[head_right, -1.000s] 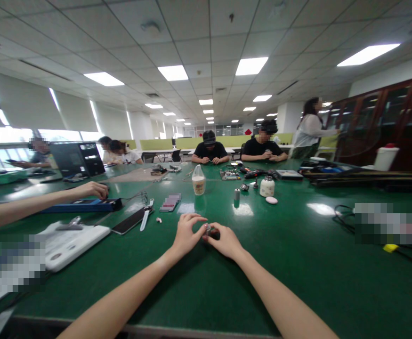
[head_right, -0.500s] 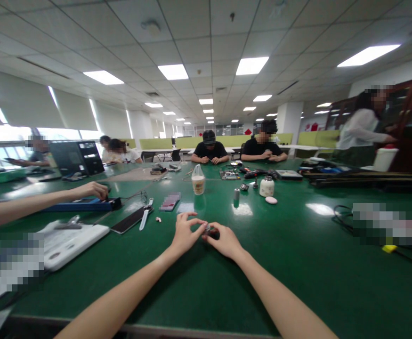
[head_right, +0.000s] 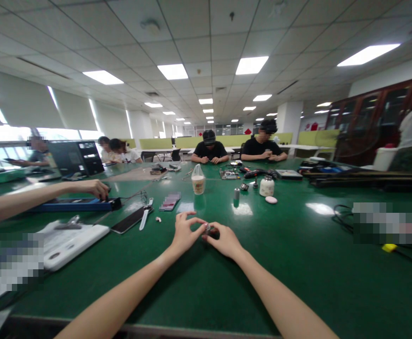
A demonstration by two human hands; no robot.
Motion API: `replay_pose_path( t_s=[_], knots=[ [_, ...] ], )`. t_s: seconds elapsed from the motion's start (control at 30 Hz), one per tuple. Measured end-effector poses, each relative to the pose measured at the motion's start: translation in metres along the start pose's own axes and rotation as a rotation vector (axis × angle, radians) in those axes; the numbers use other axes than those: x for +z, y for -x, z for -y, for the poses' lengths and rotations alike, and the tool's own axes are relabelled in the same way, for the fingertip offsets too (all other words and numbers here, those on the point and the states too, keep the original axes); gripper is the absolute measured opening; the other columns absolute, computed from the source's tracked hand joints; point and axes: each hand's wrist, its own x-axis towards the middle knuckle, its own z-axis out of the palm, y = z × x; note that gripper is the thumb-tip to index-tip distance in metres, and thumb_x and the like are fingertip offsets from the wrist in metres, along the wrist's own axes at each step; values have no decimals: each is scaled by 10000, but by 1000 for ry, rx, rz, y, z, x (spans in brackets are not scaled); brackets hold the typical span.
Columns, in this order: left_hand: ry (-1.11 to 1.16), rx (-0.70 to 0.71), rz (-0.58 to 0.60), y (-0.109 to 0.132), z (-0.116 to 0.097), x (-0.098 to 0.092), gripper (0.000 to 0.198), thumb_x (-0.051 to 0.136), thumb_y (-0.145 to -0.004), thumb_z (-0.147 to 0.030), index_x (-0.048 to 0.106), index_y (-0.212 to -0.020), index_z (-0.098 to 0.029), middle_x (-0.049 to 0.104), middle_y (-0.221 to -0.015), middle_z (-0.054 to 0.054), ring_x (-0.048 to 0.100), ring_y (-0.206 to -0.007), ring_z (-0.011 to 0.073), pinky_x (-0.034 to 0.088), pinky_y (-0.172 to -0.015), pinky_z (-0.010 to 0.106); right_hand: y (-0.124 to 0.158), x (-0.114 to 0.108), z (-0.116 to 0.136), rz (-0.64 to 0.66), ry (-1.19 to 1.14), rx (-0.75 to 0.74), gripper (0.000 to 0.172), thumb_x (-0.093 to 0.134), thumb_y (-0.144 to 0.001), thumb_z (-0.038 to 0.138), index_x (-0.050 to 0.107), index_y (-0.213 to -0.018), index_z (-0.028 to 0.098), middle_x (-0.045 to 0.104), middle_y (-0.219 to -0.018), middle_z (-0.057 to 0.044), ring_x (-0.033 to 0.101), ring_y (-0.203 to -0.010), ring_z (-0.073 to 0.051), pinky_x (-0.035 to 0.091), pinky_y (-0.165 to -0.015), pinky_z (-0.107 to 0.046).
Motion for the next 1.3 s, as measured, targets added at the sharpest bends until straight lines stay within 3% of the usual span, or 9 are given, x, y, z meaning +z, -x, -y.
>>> replay_pose_path(
  t_s=[0.63,0.93,1.17,1.3],
  knots=[
    [6,7,16,0,2,2,101,705,-766,-371,775,-827,-331,566,-1127,57,416,-1142,275,364,-973,436,-1,2,-5,-2,1,-16,339,667,-769,368,632,-1081,240,731,-925,-28,678,-875,-214,511,-791,-330],
    [-44,19,-107,-9,9,-4,145,650,-817,-395,771,-868,-332,595,-1078,52,444,-1097,265,377,-968,429,-2,3,-6,-7,3,-19,366,674,-767,401,634,-1097,249,732,-934,-26,679,-875,-216,511,-817,-345],
    [-238,-198,111,-13,47,-8,212,638,-781,-467,780,-857,-329,584,-1119,91,429,-1106,327,373,-918,456,-1,1,-4,-3,8,-18,345,670,-770,402,642,-1074,241,732,-946,-33,677,-883,-216,510,-831,-355],
    [-295,-273,188,-13,57,-8,233,630,-764,-485,777,-865,-334,588,-1121,99,432,-1108,340,369,-915,457,-1,1,-4,-6,8,-22,334,670,-769,398,649,-1065,245,732,-947,-32,678,-883,-215,509,-837,-356]
  ],
)
